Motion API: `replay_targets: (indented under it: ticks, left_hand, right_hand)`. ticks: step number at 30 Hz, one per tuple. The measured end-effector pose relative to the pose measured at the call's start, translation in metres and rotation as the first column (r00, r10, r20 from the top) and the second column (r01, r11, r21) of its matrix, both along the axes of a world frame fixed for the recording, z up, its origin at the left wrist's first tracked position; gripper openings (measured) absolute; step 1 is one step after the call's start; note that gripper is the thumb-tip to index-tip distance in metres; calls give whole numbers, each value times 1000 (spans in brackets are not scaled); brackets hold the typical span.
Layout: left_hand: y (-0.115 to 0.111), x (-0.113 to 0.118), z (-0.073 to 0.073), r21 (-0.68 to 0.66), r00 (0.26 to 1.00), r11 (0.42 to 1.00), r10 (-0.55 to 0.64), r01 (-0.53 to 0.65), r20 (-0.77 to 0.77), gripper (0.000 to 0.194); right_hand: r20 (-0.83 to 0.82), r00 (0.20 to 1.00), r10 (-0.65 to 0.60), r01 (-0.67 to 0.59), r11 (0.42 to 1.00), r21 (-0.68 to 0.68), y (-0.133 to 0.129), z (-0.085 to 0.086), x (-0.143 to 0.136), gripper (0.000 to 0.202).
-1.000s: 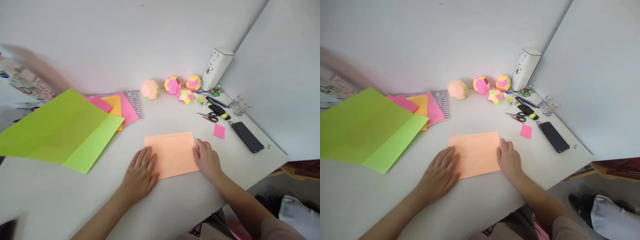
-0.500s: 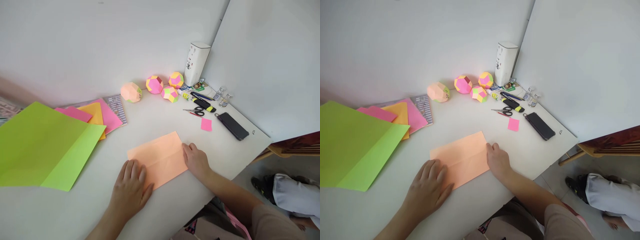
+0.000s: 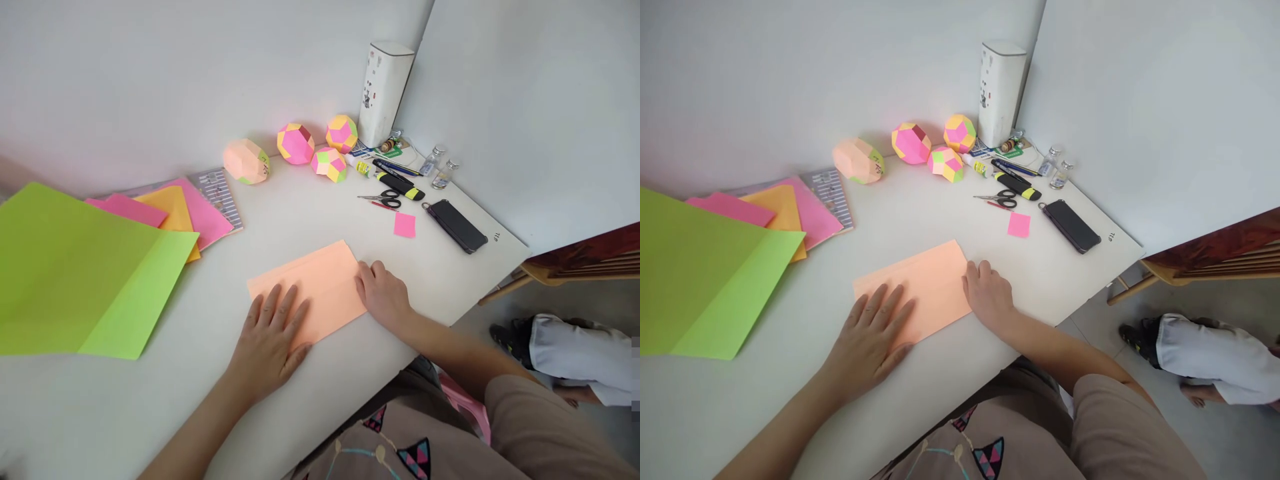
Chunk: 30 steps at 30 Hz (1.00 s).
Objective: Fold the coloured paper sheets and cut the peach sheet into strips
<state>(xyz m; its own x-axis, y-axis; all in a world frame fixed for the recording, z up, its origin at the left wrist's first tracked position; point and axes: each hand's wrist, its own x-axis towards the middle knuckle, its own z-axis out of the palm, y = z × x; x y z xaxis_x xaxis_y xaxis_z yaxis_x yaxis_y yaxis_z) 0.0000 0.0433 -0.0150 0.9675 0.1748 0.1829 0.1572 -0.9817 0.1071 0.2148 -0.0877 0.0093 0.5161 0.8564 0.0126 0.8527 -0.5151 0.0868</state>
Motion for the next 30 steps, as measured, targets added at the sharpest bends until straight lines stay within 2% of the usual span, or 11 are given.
replay_targets:
  ticks: [4, 8, 11, 16, 22, 30]
  left_hand:
    - [-1, 0, -2, -24, 1000, 1000, 16, -16, 0, 64]
    - [-1, -1, -4, -20, 1000, 1000, 12, -11, 25, 64]
    - [-1, -1, -5, 23, 999, 1000, -13, 12, 42, 62]
    - [1, -2, -6, 48, 999, 999, -26, 25, 31, 62]
    - [0, -3, -5, 43, 999, 999, -22, 21, 27, 63]
    - [-1, -1, -4, -12, 1000, 1000, 9, -9, 12, 63]
  right_hand:
    - [-20, 1000, 17, -15, 993, 119, -6, 3, -10, 51]
    - [-37, 984, 172, -159, 961, 224, -7, 2, -36, 58]
    - [-76, 956, 284, -258, 935, 241, -3, 0, -58, 62]
    - [-88, 936, 340, -310, 919, 244, 2, -3, -79, 60]
    - [-126, 935, 332, -300, 928, 219, 2, 0, -73, 65]
    - [-155, 959, 239, -214, 963, 165, -18, -2, -38, 64]
